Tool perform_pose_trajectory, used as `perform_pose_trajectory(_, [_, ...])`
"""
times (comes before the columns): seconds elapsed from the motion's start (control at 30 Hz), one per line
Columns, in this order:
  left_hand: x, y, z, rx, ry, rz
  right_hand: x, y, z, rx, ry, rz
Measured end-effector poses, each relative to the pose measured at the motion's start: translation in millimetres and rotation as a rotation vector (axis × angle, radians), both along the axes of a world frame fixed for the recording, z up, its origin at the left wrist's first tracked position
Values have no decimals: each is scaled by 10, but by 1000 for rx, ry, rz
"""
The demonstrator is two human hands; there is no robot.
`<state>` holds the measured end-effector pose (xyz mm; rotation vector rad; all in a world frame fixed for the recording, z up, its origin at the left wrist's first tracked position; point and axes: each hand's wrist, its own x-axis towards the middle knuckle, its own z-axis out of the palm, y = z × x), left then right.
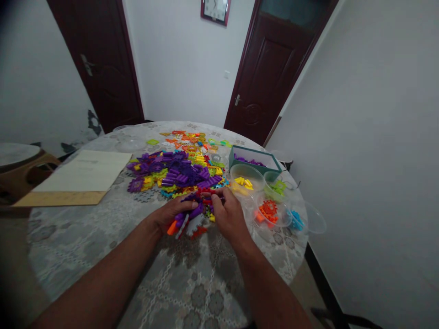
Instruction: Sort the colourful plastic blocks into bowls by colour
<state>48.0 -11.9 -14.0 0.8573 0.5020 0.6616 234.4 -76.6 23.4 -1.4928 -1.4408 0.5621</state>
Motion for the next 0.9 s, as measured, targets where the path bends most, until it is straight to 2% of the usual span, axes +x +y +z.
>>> perform_pose_trajectory(0.13, [-10, -18, 86, 13, -6, 31, 243, -31, 41, 8, 23, -108])
perform_pose_trajectory(0.33, [-24, -18, 113, 17, 25, 41, 609, -86, -9, 157, -344, -387])
perform_pose_trajectory(0.4, [-19, -6, 86, 12, 12, 40, 632, -90, -50, 180, -390, -426])
perform_pose_trajectory(0.5, [-9, 10, 51, 4, -8, 47, 526, -124, -78, 213, -332, -333])
perform_pose_trajectory(0.7, [10, 27, 40, 21, -4, 129, 57, -324, -44, 108, -146, 65])
perform_pose_trajectory(0.77, [13, 46, 19, 46, 5, 154, -67, -370, -63, 76, -116, 122])
perform_pose_trajectory(0.9, [15, 86, -35, 62, 18, 155, -184, -364, -124, 23, 7, 131])
